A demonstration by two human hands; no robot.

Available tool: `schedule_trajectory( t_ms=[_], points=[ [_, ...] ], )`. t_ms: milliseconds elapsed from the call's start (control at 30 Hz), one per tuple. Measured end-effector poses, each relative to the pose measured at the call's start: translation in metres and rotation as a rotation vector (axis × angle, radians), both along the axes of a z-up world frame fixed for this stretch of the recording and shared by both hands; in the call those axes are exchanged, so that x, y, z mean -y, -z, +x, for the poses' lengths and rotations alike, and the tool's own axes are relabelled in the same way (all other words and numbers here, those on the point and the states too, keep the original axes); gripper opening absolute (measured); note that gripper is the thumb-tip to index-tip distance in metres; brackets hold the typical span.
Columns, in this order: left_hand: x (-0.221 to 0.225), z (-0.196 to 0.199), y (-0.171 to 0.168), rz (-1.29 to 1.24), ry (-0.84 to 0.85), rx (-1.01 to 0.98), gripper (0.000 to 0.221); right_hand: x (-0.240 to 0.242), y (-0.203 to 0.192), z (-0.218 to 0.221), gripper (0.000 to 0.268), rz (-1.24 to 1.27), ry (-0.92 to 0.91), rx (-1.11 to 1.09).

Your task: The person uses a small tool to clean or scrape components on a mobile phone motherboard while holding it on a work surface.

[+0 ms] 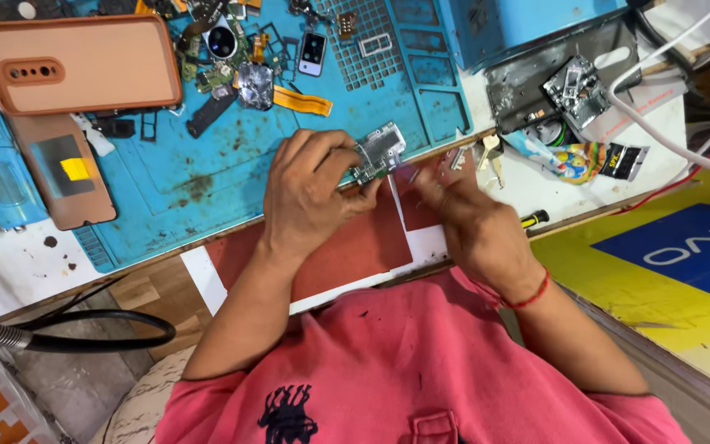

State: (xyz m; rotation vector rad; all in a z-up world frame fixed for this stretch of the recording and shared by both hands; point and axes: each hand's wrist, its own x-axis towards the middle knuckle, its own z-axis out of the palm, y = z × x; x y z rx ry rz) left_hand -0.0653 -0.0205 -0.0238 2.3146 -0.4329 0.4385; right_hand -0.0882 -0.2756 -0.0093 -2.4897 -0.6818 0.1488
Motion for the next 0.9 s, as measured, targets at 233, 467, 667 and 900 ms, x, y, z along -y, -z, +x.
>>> schedule_trajectory(
  t_ms=[233,467,667,900],
  points=[
    [-0.018,0.017,-0.009,-0.019,0.177,-0.105,0.046,0.035,-0.014,0.063,0.056,0.043,-0.273,0.044],
    [-0.036,0.038,-0.005,-0.121,0.265,-0.240,0.049,0.015,-0.026,0.077,0.045,-0.181,-0.318,0.136],
    [-0.038,0.038,0.003,-0.131,0.284,-0.199,0.051,0.011,-0.042,0.080,0.049,-0.160,-0.282,0.071],
    [-0.042,0.034,0.003,-0.145,0.236,-0.233,0.049,0.026,-0.047,0.083,0.043,-0.297,-0.274,0.210]
  ],
)
